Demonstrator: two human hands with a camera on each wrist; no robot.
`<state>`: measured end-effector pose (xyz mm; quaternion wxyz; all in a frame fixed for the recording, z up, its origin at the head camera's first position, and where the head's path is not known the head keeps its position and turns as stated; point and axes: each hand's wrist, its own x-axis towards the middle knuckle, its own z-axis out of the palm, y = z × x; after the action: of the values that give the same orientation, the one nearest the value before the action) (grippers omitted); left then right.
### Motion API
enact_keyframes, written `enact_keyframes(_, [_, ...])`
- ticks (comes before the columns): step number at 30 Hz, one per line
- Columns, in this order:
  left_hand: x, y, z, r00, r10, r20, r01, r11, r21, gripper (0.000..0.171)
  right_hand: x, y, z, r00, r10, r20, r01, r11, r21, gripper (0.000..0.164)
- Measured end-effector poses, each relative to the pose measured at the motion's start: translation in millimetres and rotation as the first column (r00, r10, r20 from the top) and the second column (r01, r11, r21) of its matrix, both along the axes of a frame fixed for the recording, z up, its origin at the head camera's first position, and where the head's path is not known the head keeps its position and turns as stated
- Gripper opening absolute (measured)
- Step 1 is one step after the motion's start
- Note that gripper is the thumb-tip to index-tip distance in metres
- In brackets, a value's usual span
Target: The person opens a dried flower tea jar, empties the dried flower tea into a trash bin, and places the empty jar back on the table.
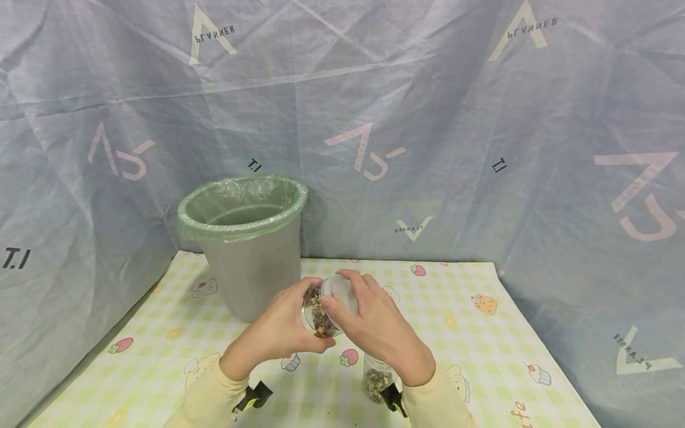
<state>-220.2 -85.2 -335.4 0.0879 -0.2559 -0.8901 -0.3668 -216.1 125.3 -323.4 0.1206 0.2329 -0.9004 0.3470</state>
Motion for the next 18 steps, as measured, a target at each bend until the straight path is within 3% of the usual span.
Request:
enact_keyframes(12, [-4.2, -3.3, -3.4, 0.999, -0.040, 0.028, 0.040, 0.999, 0.017, 0.085, -0.1, 2.1, -2.4, 0.998, 0.055, -0.037, -0.054, 0.998, 0.015, 0.058])
enact_keyframes(18, [-4.7, -5.1, -2.3, 0.998, -0.042, 0.053, 0.041, 0.999, 0.029, 0.096, -0.5, 4.6, -2.4, 0.995, 0.090, -0.054, -0.088, 0.996, 0.027, 0.061])
